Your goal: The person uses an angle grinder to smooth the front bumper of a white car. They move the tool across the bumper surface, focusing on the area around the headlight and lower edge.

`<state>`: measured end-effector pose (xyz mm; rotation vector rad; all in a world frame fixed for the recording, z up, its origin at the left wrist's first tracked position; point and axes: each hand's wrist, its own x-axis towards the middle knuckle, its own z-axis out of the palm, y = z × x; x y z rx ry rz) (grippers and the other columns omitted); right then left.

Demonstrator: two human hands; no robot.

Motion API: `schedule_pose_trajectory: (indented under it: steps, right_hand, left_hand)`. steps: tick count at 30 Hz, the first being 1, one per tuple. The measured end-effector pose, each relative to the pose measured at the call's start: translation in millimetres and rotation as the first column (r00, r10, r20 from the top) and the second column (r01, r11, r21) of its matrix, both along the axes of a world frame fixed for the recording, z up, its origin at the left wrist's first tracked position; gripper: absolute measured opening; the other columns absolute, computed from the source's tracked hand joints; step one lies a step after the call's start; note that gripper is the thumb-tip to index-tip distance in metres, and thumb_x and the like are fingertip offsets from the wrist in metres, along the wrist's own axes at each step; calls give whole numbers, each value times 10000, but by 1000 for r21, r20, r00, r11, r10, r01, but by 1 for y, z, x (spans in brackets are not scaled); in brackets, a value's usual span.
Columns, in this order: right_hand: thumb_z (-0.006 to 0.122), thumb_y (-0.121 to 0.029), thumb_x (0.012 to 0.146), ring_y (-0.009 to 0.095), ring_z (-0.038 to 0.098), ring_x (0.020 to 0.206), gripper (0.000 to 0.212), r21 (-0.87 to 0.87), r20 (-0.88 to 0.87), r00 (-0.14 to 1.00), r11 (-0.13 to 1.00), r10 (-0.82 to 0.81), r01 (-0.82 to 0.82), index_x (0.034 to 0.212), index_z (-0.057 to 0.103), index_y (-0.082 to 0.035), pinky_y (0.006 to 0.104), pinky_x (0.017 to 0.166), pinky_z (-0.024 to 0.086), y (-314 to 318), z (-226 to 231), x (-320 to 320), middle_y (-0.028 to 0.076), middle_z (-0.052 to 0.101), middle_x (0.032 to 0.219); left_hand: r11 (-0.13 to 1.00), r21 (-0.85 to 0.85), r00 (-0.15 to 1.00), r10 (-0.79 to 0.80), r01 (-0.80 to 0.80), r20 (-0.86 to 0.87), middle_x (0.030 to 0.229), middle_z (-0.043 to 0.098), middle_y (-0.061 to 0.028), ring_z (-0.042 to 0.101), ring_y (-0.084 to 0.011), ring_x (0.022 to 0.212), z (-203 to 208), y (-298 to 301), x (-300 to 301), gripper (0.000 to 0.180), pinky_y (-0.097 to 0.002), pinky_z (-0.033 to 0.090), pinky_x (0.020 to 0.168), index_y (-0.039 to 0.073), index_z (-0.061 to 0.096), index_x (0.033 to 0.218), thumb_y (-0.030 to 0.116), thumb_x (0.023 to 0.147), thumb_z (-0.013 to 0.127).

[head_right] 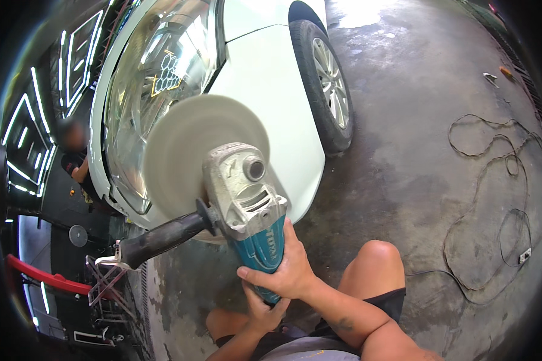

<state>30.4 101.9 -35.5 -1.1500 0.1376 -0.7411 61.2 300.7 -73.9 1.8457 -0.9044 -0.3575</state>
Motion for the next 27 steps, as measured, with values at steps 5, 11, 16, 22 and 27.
schedule_pose_trajectory:
  steps: [5,11,16,22,27]
  right_hand:
    - [958,-380,851,281,657,1265,1116,71,86,996,997,-36,30,1635,278,31,434,1109,513,-36,43,-4,189,645,1377]
    - [928,-398,905,253,642,1242,1009,222,183,980,968,75,-116,1594,318,15,424,1110,508,-87,86,-2,175,646,1346]
    - [922,-445,889,390,677,1320,1203,-98,53,991,989,120,-114,1706,156,-3,468,1136,519,-48,54,-19,281,623,1467]
    - [907,-463,900,425,644,1369,1211,-78,150,983,992,105,-94,1719,139,-11,478,1169,491,-47,53,-10,319,586,1494]
    - [922,-380,918,245,618,1297,1034,69,178,973,984,148,-162,1634,286,12,406,1131,488,-98,93,1,186,627,1397]
  left_hand:
    - [998,0,991,68,-68,-114,1511,450,-241,527,-320,1393,37,-42,-17,1081,-483,438,1153,-55,140,1629,286,934,895]
    - [997,18,947,79,-77,-310,1539,453,-235,541,-293,1385,107,-93,-30,1049,-434,444,1157,-52,63,1669,183,978,817]
    - [998,23,998,62,-62,1,1545,401,-305,545,-331,1270,46,-29,-48,1042,-462,462,1062,-50,-54,1672,204,1018,718]
    - [994,99,974,16,-39,228,1536,364,-304,590,-281,1098,35,-21,-46,1092,-419,534,933,10,-188,1689,151,1038,678]
    - [996,29,989,92,-89,-118,1533,412,-283,548,-313,1294,98,-89,-40,1033,-451,461,1091,-40,-39,1661,154,1009,738]
